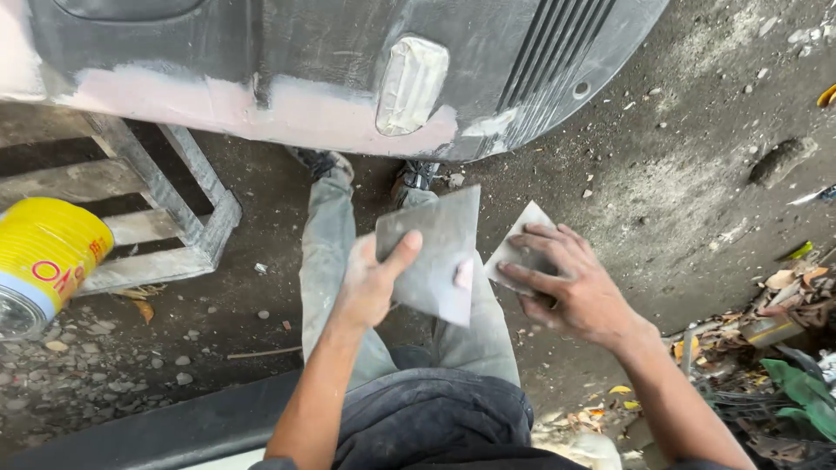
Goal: The person applies pink body filler to a car bumper using a metal spreader and a sanding block. They smooth the filler on the bumper surface, then scrape additional filler from a can onto the spreader to continue the application.
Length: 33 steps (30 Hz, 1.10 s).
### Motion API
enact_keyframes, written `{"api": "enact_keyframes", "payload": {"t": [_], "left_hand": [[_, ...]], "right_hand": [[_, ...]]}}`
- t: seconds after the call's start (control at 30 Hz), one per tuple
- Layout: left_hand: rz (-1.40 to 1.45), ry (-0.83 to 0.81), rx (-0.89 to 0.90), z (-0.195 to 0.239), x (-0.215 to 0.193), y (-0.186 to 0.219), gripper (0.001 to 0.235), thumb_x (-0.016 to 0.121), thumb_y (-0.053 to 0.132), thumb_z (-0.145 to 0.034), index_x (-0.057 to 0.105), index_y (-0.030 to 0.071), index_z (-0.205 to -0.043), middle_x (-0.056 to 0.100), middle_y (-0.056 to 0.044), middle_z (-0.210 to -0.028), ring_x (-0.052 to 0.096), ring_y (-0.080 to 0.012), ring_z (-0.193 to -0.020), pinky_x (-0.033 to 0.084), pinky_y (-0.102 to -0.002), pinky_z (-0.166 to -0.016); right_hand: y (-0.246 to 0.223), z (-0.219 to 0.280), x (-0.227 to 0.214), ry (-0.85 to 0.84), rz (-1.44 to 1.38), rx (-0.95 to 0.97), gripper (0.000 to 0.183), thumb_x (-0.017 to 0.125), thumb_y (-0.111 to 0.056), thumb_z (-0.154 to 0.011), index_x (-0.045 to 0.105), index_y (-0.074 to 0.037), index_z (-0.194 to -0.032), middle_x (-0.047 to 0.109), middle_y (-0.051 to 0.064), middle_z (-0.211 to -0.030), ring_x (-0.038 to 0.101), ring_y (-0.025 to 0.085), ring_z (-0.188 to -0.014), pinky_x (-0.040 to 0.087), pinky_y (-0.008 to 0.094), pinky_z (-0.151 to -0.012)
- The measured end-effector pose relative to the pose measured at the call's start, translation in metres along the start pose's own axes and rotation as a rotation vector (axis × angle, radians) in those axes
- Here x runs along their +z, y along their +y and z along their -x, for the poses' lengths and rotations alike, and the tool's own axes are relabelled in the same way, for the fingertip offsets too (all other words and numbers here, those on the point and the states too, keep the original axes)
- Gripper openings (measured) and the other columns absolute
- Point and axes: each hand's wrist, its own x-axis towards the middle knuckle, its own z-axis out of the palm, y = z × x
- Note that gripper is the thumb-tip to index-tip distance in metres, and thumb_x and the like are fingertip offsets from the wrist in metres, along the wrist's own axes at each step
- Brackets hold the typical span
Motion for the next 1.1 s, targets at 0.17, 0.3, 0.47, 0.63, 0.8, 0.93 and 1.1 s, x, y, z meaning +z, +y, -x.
{"api": "enact_keyframes", "payload": {"t": [0.17, 0.3, 0.47, 0.63, 0.8, 0.93, 1.1], "left_hand": [[-0.182, -0.020, 0.071, -0.025, -0.012, 0.006, 0.044, 0.066, 0.039, -0.100, 0.073, -0.001, -0.115, 0.071, 0.002, -0.097, 0.058, -0.0051, -0.087, 0.051, -0.026, -0.077], [-0.371, -0.027, -0.021, -0.030, -0.022, 0.014, 0.043, 0.066, 0.039, -0.099, 0.075, -0.002, -0.109, 0.070, 0.000, -0.087, 0.056, -0.0058, -0.080, 0.050, -0.027, -0.070], [-0.225, -0.097, -0.053, -0.024, -0.039, 0.011, 0.045, 0.068, 0.039, -0.098, 0.073, -0.002, -0.113, 0.075, -0.001, -0.096, 0.065, -0.0084, -0.086, 0.055, -0.028, -0.077], [0.226, 0.005, -0.021, -0.029, -0.068, -0.012, 0.053, 0.075, 0.031, -0.097, 0.062, -0.006, -0.133, 0.071, -0.007, -0.122, 0.067, -0.0145, -0.109, 0.056, -0.033, -0.096], [0.301, -0.149, 0.064, -0.051, -0.057, -0.009, 0.080, 0.074, 0.029, -0.097, 0.034, -0.005, -0.158, 0.051, -0.005, -0.157, 0.056, -0.0139, -0.132, 0.047, -0.034, -0.113], [0.348, -0.179, 0.022, -0.052, -0.052, -0.014, 0.082, 0.074, 0.028, -0.099, 0.033, -0.004, -0.162, 0.059, -0.014, -0.145, 0.059, -0.0175, -0.128, 0.048, -0.036, -0.112], [0.418, -0.164, -0.005, -0.051, -0.049, -0.007, 0.080, 0.076, 0.027, -0.097, 0.034, -0.004, -0.159, 0.059, -0.013, -0.144, 0.059, -0.0196, -0.129, 0.049, -0.040, -0.112]], "right_hand": [[-0.020, -0.019, -0.031, 0.023, -0.003, -0.074, 0.057, 0.080, -0.025, -0.072, 0.068, -0.028, -0.128, 0.057, 0.003, -0.142, 0.048, 0.027, -0.138, 0.030, 0.059, -0.121], [-0.036, -0.043, -0.039, -0.045, 0.017, -0.137, 0.061, 0.080, -0.026, -0.071, 0.066, -0.026, -0.130, 0.057, 0.004, -0.143, 0.048, 0.029, -0.138, 0.029, 0.060, -0.120], [-0.039, -0.055, -0.023, -0.077, 0.037, -0.143, 0.056, 0.079, -0.026, -0.076, 0.067, -0.026, -0.131, 0.057, 0.004, -0.144, 0.048, 0.027, -0.137, 0.028, 0.060, -0.121], [-0.008, -0.064, 0.001, 0.082, 0.095, 0.096, 0.049, 0.079, -0.024, -0.084, 0.067, -0.023, -0.131, 0.056, 0.008, -0.146, 0.047, 0.027, -0.142, 0.027, 0.064, -0.124], [0.000, -0.094, 0.032, 0.474, 0.109, 0.295, 0.055, 0.085, -0.027, -0.095, 0.062, -0.018, -0.143, 0.050, 0.014, -0.152, 0.043, 0.038, -0.150, 0.028, 0.065, -0.127], [-0.002, -0.105, 0.038, 0.494, 0.123, 0.339, 0.056, 0.086, -0.024, -0.096, 0.061, -0.017, -0.146, 0.051, 0.013, -0.154, 0.042, 0.038, -0.151, 0.028, 0.065, -0.127], [0.004, -0.110, 0.048, 0.532, 0.132, 0.292, 0.054, 0.088, -0.024, -0.094, 0.064, -0.016, -0.143, 0.050, 0.015, -0.153, 0.042, 0.038, -0.149, 0.031, 0.063, -0.126]]}}
